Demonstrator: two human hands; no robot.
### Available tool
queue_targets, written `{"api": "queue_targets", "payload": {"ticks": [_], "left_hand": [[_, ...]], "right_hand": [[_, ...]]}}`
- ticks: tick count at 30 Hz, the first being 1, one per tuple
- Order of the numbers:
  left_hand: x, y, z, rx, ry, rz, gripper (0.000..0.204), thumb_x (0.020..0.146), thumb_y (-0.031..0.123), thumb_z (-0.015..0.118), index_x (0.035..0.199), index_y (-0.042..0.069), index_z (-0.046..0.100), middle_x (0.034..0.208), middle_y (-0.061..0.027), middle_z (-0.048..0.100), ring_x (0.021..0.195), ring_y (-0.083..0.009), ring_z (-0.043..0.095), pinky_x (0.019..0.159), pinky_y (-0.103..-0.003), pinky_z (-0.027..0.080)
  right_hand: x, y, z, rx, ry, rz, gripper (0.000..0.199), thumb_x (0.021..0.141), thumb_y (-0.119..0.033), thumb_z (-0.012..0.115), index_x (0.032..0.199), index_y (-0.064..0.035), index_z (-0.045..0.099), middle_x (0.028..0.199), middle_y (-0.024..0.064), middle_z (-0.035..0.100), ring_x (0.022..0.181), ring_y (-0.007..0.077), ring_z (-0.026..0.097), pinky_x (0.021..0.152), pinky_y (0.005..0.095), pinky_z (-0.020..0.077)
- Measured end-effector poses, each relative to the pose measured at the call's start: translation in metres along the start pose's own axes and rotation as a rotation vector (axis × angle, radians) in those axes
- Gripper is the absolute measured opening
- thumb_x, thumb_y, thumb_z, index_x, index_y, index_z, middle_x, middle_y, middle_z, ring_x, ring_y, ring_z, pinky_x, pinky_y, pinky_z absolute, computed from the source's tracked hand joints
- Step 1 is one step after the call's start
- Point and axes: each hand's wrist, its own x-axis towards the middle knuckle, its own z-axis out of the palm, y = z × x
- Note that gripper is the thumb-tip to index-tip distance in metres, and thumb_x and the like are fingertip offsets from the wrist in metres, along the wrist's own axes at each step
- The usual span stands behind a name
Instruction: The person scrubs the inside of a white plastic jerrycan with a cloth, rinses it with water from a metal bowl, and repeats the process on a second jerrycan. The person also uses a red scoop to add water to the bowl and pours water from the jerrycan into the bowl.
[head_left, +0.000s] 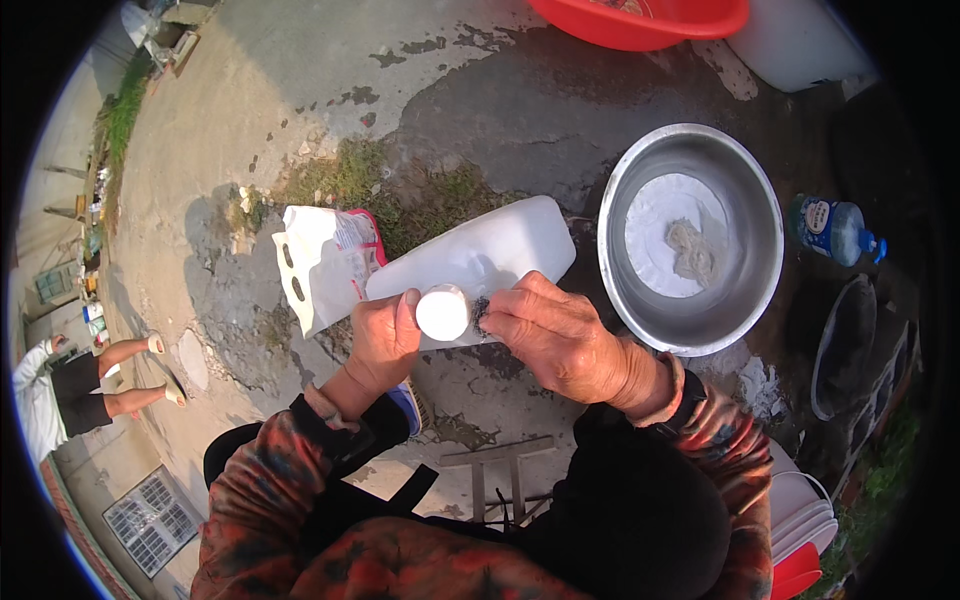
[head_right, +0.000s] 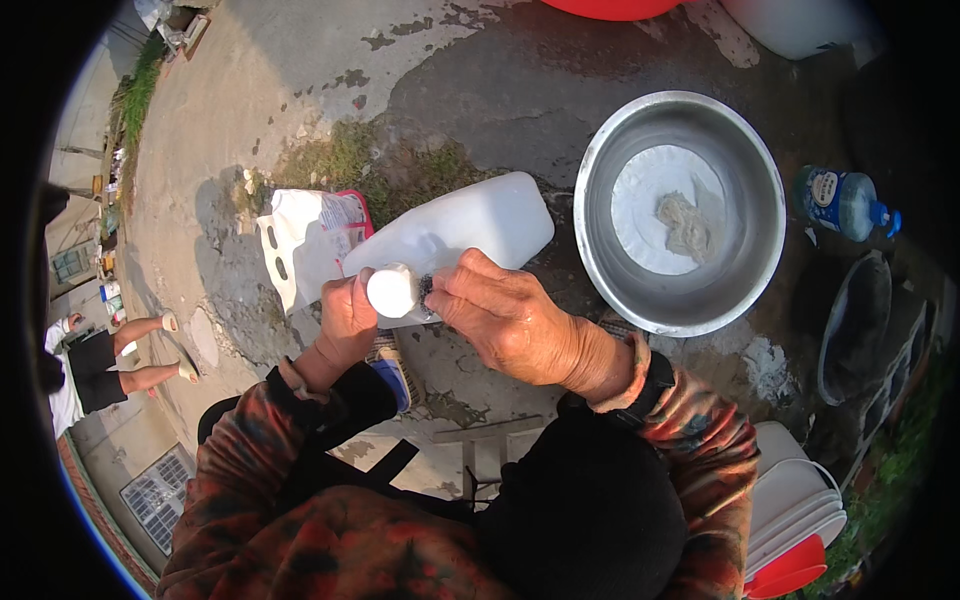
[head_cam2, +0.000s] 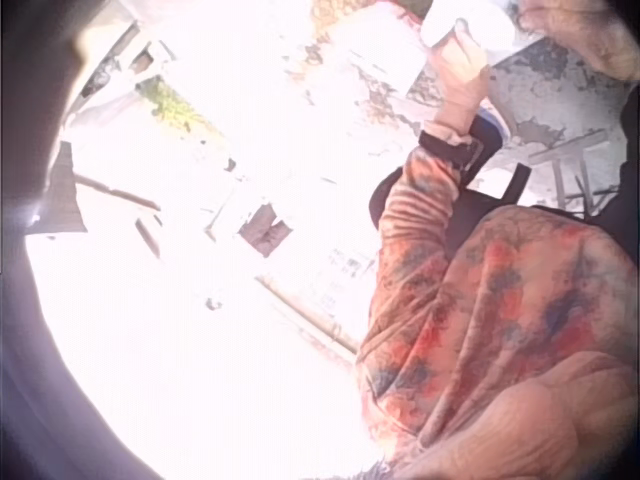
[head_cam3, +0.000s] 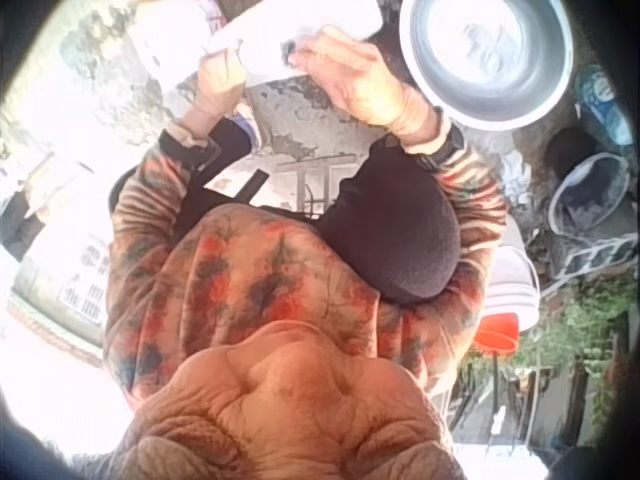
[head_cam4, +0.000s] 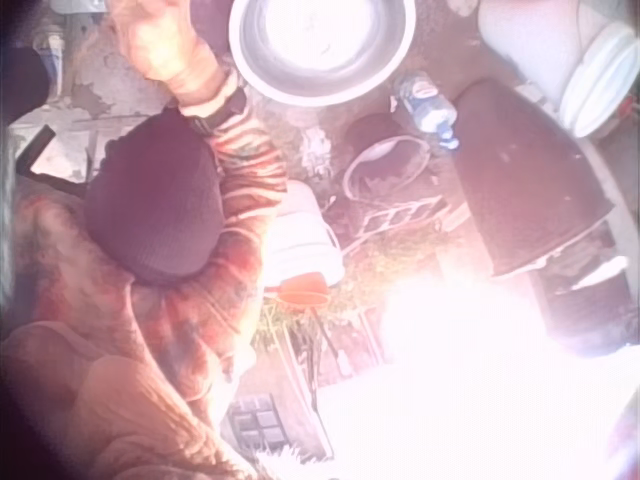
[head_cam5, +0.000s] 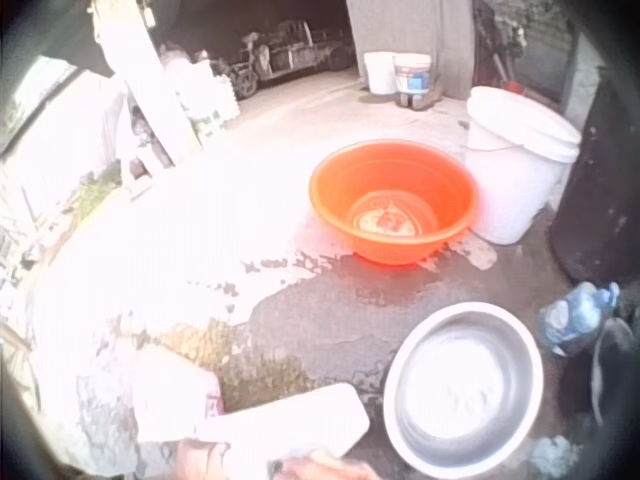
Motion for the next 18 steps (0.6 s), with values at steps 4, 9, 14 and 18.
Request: {"api": "queue_targets", "payload": {"ticks": [4, 9, 14, 18], "left_hand": [[0.004, -0.002, 0.001, 0.045, -0.034, 0.004, 0.036, 0.106, 0.019, 0.045, 0.082, 0.001, 0.065, 0.071, -0.0196, 0.064, 0.067, -0.0424, 0.064, 0.06, -0.045, 0.05], [0.005, -0.004, -0.002, 0.069, -0.042, 0.078, 0.035, 0.106, 0.019, 0.045, 0.084, 0.001, 0.065, 0.072, -0.0192, 0.064, 0.068, -0.042, 0.064, 0.06, -0.045, 0.05], [0.008, -0.002, -0.003, -0.009, -0.048, 0.015, 0.037, 0.107, 0.021, 0.045, 0.084, 0.001, 0.065, 0.072, -0.0187, 0.064, 0.069, -0.0426, 0.064, 0.061, -0.045, 0.05], [0.017, 0.014, -0.003, 0.009, -0.078, -0.017, 0.035, 0.107, 0.024, 0.046, 0.086, 0.002, 0.064, 0.071, -0.0191, 0.063, 0.069, -0.0424, 0.065, 0.059, -0.046, 0.049]], "right_hand": [[-0.001, -0.004, 0.003, 0.015, -0.004, 0.031, 0.037, 0.066, 0.007, 0.076, 0.102, 0.0051, 0.068, 0.104, 0.0143, 0.06, 0.086, 0.0303, 0.059, 0.071, 0.0376, 0.0551], [0.007, -0.001, -0.01, 0.057, 0.07, 0.163, 0.035, 0.072, 0.009, 0.075, 0.105, 0.0024, 0.065, 0.105, 0.0144, 0.059, 0.087, 0.0314, 0.059, 0.075, 0.0394, 0.0538], [0.017, -0.001, -0.004, 0.061, -0.038, 0.133, 0.033, 0.077, 0.004, 0.075, 0.107, 0.0013, 0.062, 0.105, 0.0131, 0.058, 0.09, 0.0301, 0.06, 0.076, 0.0388, 0.054], [0.017, 0.006, -0.006, 0.055, -0.042, 0.287, 0.035, 0.083, 0.003, 0.072, 0.114, 0.0003, 0.055, 0.105, 0.0163, 0.057, 0.092, 0.0359, 0.061, 0.079, 0.0423, 0.0533]]}}
